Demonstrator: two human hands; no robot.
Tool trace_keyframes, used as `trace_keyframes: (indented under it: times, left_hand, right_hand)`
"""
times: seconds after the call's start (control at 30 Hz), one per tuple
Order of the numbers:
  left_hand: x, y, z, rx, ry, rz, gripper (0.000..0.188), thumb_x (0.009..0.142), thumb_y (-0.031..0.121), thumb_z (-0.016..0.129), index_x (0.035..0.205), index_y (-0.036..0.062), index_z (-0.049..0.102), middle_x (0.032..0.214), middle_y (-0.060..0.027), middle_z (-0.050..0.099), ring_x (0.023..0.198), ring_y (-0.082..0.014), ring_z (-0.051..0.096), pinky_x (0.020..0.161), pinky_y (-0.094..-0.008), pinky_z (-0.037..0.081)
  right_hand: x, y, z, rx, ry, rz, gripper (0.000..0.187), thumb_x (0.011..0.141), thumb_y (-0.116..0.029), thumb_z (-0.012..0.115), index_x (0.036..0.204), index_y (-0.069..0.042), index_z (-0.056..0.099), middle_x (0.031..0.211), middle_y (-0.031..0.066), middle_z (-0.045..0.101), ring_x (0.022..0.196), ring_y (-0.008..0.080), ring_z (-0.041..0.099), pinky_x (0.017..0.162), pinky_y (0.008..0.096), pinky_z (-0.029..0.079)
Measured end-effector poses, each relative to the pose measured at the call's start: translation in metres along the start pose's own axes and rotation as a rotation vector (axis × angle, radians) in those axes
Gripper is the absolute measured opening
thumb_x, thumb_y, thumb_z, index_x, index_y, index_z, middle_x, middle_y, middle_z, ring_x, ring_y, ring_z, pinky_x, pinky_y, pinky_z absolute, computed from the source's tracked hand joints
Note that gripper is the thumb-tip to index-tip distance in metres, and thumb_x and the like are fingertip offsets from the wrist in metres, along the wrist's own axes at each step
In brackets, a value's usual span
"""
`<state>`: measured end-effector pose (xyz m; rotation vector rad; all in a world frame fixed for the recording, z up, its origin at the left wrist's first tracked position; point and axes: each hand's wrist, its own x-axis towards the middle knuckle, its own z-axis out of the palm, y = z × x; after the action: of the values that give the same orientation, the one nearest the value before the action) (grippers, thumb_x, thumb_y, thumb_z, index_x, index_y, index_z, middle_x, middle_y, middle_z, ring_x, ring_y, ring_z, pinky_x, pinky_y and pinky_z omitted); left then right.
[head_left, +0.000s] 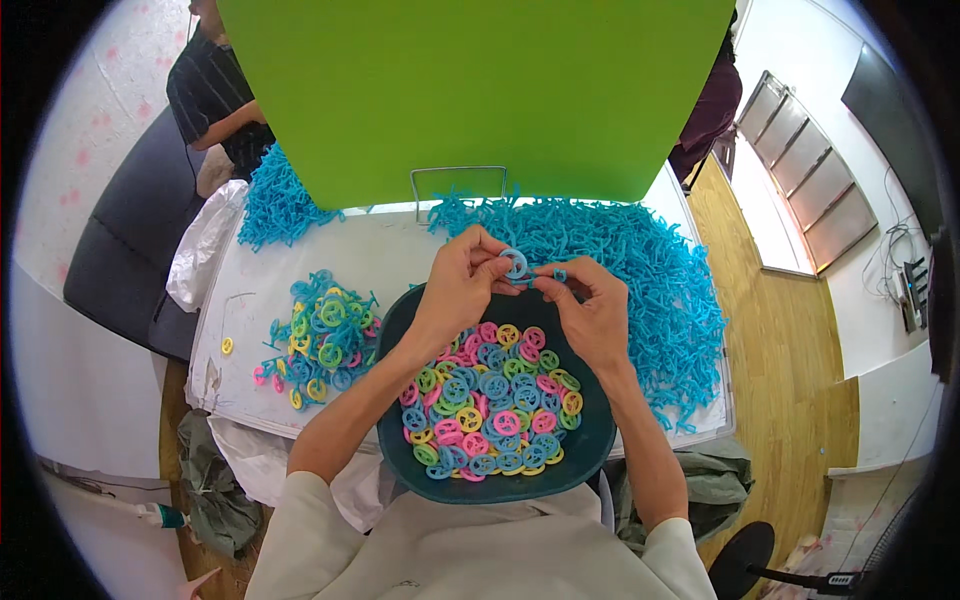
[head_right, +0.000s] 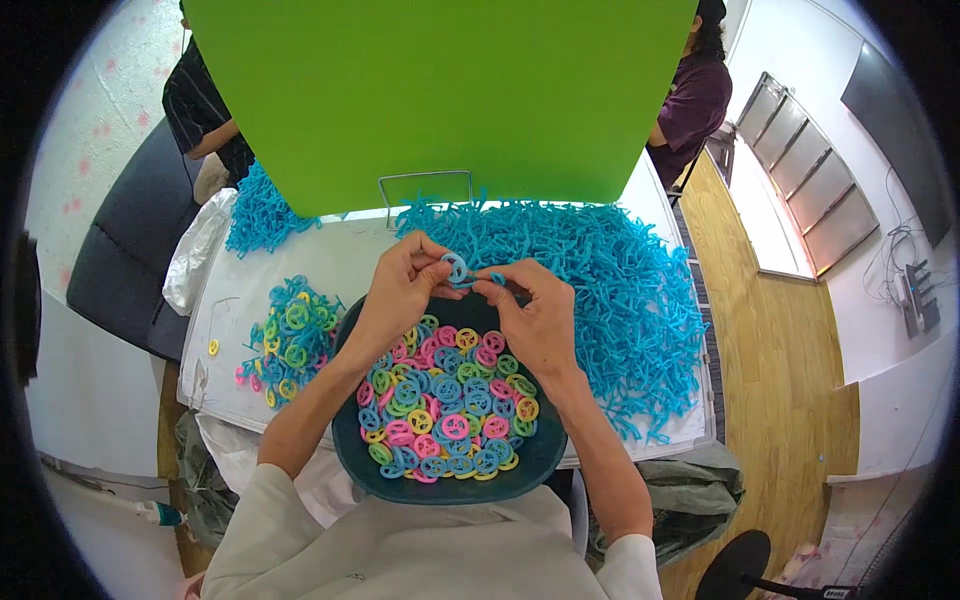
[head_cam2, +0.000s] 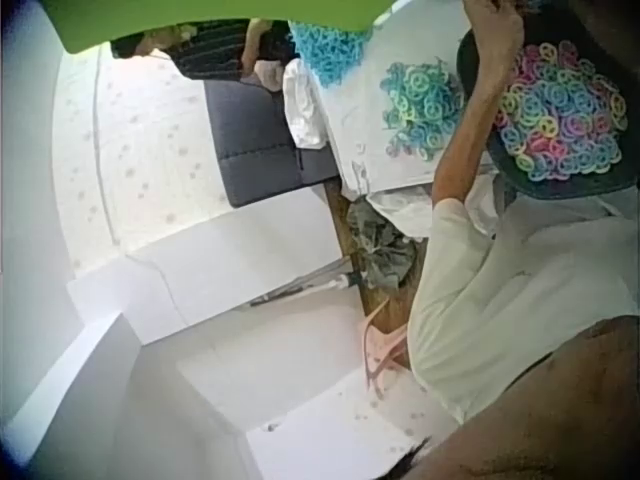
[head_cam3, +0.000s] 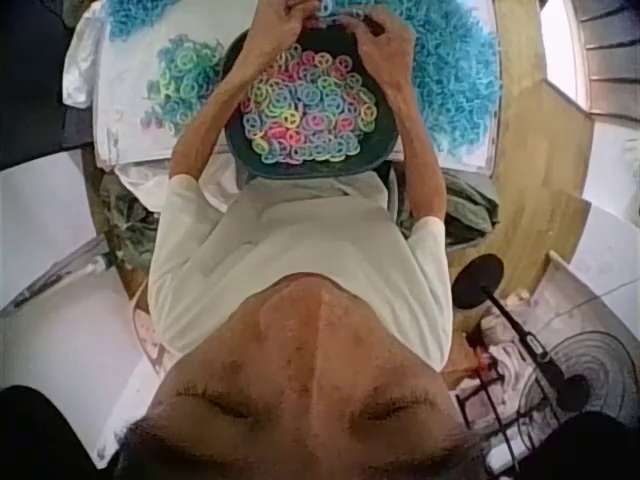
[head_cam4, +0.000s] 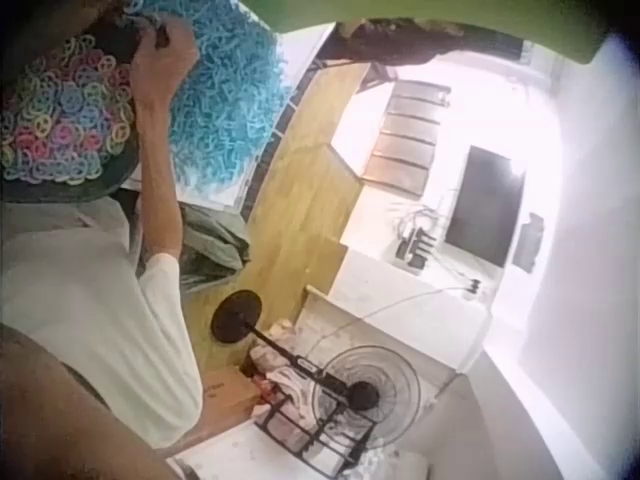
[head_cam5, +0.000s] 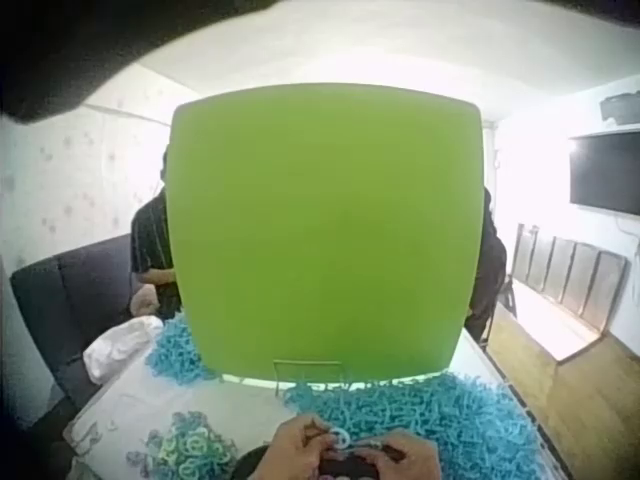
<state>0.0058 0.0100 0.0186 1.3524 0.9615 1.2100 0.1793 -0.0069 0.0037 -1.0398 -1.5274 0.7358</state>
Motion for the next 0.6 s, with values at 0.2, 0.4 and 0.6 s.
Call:
trace_keyframes:
  times: [0.2, 0.4, 0.6]
  left_hand:
    - [0.001, -0.003, -0.001, -0.006, -0.01, -0.013, 0.004, 0.092, -0.006, 0.049, 0.094, -0.0038, 0.051, 0.091, -0.0131, 0.065, 0.081, -0.0197, 0.068, 0.073, -0.0294, 0.06]
    - [-0.006, 0.003, 0.009, -0.013, 0.027, 0.082, 0.015, 0.093, -0.004, 0.05, 0.104, -0.0063, 0.06, 0.096, -0.0141, 0.067, 0.084, -0.0189, 0.068, 0.077, -0.0289, 0.058]
    - [-0.01, -0.001, 0.017, 0.084, 0.065, 0.212, 0.018, 0.094, -0.003, 0.049, 0.107, -0.0057, 0.061, 0.098, -0.0124, 0.067, 0.086, -0.0179, 0.067, 0.078, -0.0288, 0.058]
  right_hand:
    - [0.0, -0.004, 0.002, 0.105, 0.02, 0.153, 0.01, 0.083, -0.005, 0.069, 0.09, 0.002, 0.069, 0.074, 0.0054, 0.067, 0.064, 0.0094, 0.063, 0.055, 0.0217, 0.047]
    - [0.002, -0.006, -0.002, 0.186, 0.007, 0.296, 0.017, 0.088, -0.012, 0.067, 0.096, 0.002, 0.069, 0.077, 0.0052, 0.068, 0.064, 0.0098, 0.065, 0.056, 0.0206, 0.049]
    - [0.002, -0.003, -0.004, 0.366, -0.03, 0.4, 0.02, 0.091, -0.018, 0.065, 0.097, 0.001, 0.068, 0.081, 0.0033, 0.066, 0.066, 0.0087, 0.063, 0.063, 0.0223, 0.055]
